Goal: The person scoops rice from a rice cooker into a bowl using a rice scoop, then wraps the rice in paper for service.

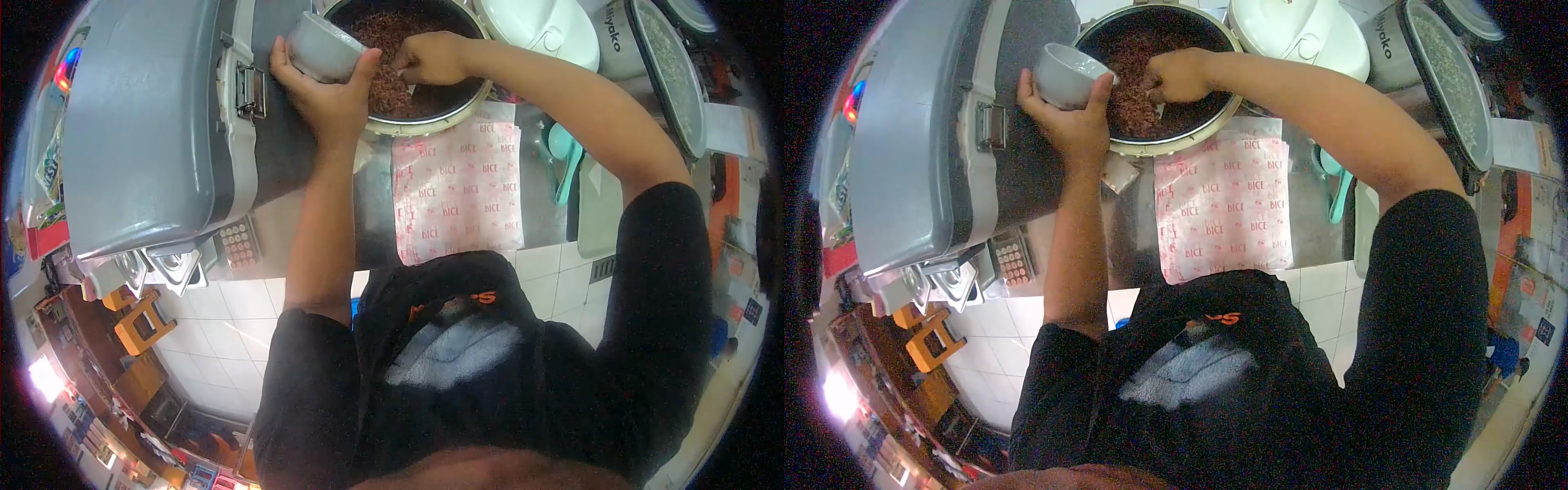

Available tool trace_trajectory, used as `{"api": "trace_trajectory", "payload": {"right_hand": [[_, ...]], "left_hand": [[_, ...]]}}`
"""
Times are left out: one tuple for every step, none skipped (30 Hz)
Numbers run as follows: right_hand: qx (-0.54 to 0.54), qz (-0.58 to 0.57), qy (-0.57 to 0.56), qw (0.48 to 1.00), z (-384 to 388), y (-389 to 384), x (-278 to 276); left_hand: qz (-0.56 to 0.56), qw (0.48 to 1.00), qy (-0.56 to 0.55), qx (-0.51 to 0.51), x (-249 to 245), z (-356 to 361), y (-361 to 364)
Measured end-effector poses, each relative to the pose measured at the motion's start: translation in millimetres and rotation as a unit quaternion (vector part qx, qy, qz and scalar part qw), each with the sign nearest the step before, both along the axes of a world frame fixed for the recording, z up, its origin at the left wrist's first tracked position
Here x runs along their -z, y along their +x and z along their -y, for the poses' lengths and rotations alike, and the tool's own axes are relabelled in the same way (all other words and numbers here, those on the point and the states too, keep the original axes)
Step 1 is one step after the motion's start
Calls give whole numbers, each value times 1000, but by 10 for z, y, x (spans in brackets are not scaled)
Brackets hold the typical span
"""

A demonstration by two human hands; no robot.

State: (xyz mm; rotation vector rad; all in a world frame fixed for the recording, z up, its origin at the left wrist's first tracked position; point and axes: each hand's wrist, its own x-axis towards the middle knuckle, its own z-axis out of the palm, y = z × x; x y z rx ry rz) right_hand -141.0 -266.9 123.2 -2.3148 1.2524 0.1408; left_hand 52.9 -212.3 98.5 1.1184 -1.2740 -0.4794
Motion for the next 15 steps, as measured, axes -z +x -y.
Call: {"api": "trace_trajectory", "payload": {"right_hand": [[1, 1, -3, 1000, -27, -10, -62], [-7, -13, 19, 1000, -32, -28, -139], [-15, -27, 38, 999, -38, -39, -220], [-12, -26, 31, 999, -55, -66, -260], [-20, -16, 5, 1000, -70, -94, -297], [-27, -6, -23, 999, -67, -117, -329], [-22, 8, -15, 1000, -43, -134, -334], [-21, 8, -21, 1000, -18, -172, -343], [-17, 23, -5, 1000, 6, -219, -354], [-12, 36, 11, 999, 4, -240, -423], [-9, 36, 7, 999, -19, -286, -495], [1, 32, -18, 999, -54, -352, -578], [12, 28, -42, 999, -86, -404, -662], [14, 27, -47, 998, -96, -477, -706], [37, 42, -41, 998, -111, -560, -751]], "left_hand": [[1, 1000, -3, 1, 6, -4, 9], [3, 1000, 1, 1, 14, -5, 17], [6, 1000, 2, 1, 9, 11, 24], [7, 1000, -5, 4, -35, 14, 26], [-33, 999, 21, 17, -77, 3, 30], [-73, 996, 45, 31, -122, 2, 36], [-73, 996, 38, 33, -138, 24, 62], [-104, 991, 54, 64, -149, 47, 110], [-136, 983, 72, 97, -161, 75, 150], [-135, 984, 66, 100, -206, 97, 168], [-176, 973, 94, 120, -246, 113, 177], [-217, 959, 120, 140, -283, 122, 177], [-217, 959, 117, 143, -309, 127, 173], [-216, 958, 122, 144, -336, 130, 166], [-215, 958, 126, 145, -364, 133, 159]]}}
